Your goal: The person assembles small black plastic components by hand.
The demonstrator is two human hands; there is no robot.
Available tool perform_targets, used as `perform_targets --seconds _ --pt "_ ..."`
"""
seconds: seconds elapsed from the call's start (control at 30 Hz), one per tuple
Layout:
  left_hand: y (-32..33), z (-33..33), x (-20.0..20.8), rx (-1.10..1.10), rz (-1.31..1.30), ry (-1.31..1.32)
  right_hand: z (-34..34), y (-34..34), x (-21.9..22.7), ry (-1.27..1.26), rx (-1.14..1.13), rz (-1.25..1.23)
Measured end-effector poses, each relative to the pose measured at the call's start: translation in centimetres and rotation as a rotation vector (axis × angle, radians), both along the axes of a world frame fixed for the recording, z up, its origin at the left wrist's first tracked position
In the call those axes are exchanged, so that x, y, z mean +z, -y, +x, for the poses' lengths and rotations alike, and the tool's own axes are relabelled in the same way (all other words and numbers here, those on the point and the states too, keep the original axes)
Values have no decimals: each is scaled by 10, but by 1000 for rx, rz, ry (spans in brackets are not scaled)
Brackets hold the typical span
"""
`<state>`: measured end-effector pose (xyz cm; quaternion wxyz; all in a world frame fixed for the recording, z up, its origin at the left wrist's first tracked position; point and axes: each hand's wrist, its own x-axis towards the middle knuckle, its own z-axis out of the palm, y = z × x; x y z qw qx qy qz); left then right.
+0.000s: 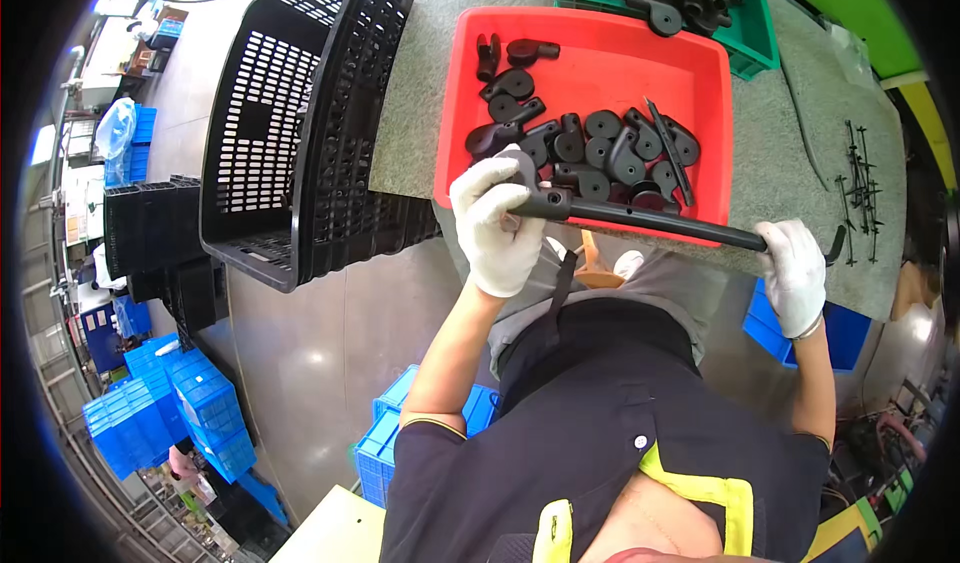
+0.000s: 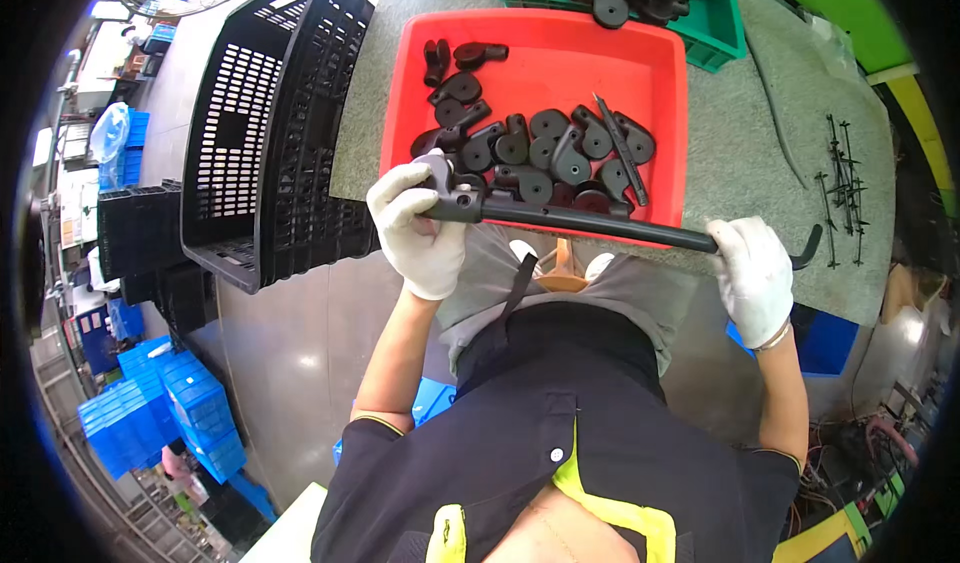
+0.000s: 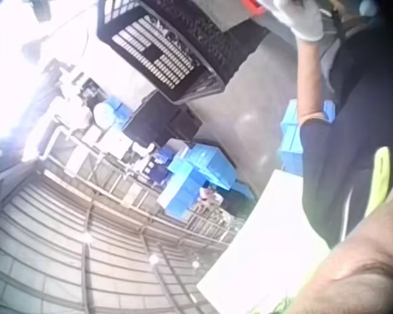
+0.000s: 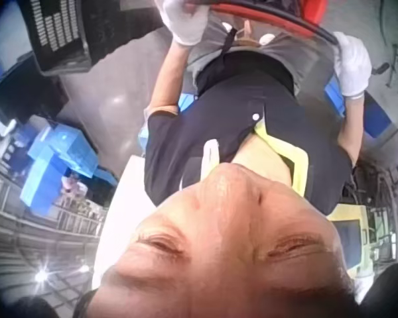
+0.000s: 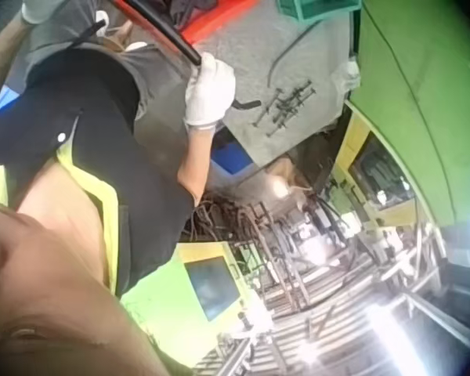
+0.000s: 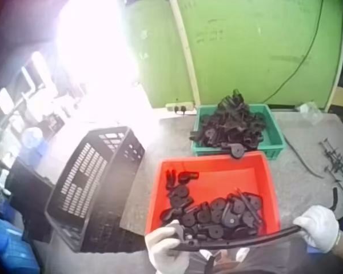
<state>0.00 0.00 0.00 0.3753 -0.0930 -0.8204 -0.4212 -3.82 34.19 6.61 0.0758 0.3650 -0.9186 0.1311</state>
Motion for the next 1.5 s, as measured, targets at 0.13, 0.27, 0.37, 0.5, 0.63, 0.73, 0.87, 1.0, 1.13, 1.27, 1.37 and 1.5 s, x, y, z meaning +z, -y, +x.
perform_targets --seconds 0.13,0.27,0.37,0.5,0.63,0.73,0.87,1.0,1.13,1.27,1.37,1.5 --pt "-8 0 -9 17 31 -73 5 -3 -8 -13 -11 -6" --pt "-10 -5 -21 -38 117 -169 7 -2 -13 -63 -2 -1" --pt "-12 -6 -25 -54 166 -214 8 -1 -13 -103 -13 29" --pt "-13 -8 -26 -21 171 -245 10 1 -12 -141 -7 50" --pt "-7 -8 -27 -56 79 -244 11 2 -11 -180 -10 29" --pt "-6 -9 -26 -101 60 -280 12 3 -12 -172 -10 30" --pt "-5 -7 -27 -101 77 -331 13 5 -13 -152 -4 24" --pt "-10 -8 -31 -126 261 -389 13 5 -16 -123 3 13" --pt "-11 -8 -29 -86 247 -396 11 5 -19 -97 2 2" --pt "-7 -9 -27 -115 83 -323 9 4 -18 -90 6 -4" --pt "-9 -11 -25 -108 80 -339 10 2 -11 -84 -8 -15" --pt "0 -17 -23 -93 32 -350 3 -4 -18 -47 18 -45"
